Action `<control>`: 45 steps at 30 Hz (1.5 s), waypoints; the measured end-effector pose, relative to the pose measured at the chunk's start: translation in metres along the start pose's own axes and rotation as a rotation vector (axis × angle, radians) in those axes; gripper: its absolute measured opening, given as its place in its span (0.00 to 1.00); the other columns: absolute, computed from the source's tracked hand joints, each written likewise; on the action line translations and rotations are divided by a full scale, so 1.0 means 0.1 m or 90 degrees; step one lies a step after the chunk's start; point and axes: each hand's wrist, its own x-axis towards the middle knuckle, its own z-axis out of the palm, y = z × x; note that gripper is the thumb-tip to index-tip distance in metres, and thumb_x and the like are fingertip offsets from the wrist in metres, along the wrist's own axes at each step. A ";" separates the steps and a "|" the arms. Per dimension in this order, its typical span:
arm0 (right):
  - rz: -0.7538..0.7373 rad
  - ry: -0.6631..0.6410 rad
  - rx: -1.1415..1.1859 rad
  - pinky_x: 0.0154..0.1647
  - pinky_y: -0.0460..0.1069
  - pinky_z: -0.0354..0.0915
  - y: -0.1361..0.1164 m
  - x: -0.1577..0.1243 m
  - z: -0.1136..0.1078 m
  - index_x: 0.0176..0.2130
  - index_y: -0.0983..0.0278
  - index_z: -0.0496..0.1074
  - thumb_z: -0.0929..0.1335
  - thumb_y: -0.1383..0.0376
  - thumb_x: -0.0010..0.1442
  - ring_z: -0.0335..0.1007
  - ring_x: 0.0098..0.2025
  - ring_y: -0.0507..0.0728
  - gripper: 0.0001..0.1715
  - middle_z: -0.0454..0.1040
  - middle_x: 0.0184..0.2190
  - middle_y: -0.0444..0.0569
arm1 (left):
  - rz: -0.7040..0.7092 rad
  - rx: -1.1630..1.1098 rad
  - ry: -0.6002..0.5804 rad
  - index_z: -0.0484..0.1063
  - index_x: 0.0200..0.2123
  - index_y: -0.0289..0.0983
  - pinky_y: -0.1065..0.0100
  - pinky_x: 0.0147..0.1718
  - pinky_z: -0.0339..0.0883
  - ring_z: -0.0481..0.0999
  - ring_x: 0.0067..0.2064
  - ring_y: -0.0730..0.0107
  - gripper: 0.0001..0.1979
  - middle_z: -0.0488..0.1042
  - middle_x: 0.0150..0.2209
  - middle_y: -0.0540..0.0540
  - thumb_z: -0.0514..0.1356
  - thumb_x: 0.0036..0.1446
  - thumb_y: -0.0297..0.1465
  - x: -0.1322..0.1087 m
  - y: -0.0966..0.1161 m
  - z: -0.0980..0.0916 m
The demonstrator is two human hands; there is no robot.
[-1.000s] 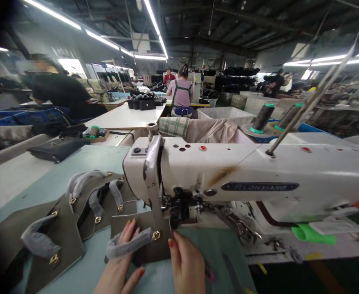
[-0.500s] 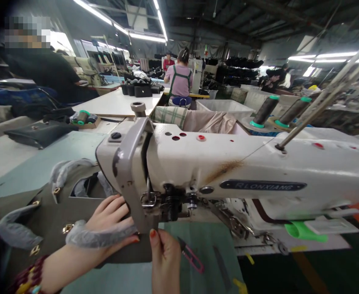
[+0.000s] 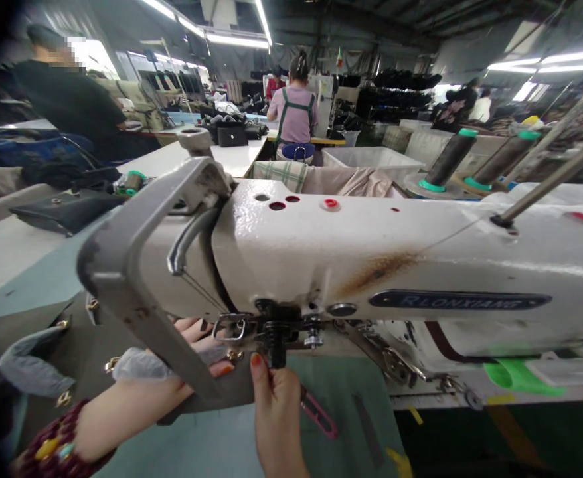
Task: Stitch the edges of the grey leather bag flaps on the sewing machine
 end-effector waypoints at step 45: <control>0.055 -0.065 0.199 0.24 0.42 0.67 0.11 -0.19 0.06 0.27 0.68 0.73 0.62 0.49 0.65 0.76 0.24 0.54 0.28 0.79 0.23 0.52 | 0.027 0.009 -0.144 0.76 0.40 0.45 0.59 0.38 0.58 0.72 0.32 0.59 0.18 0.74 0.25 0.50 0.54 0.59 0.48 0.07 -0.20 0.15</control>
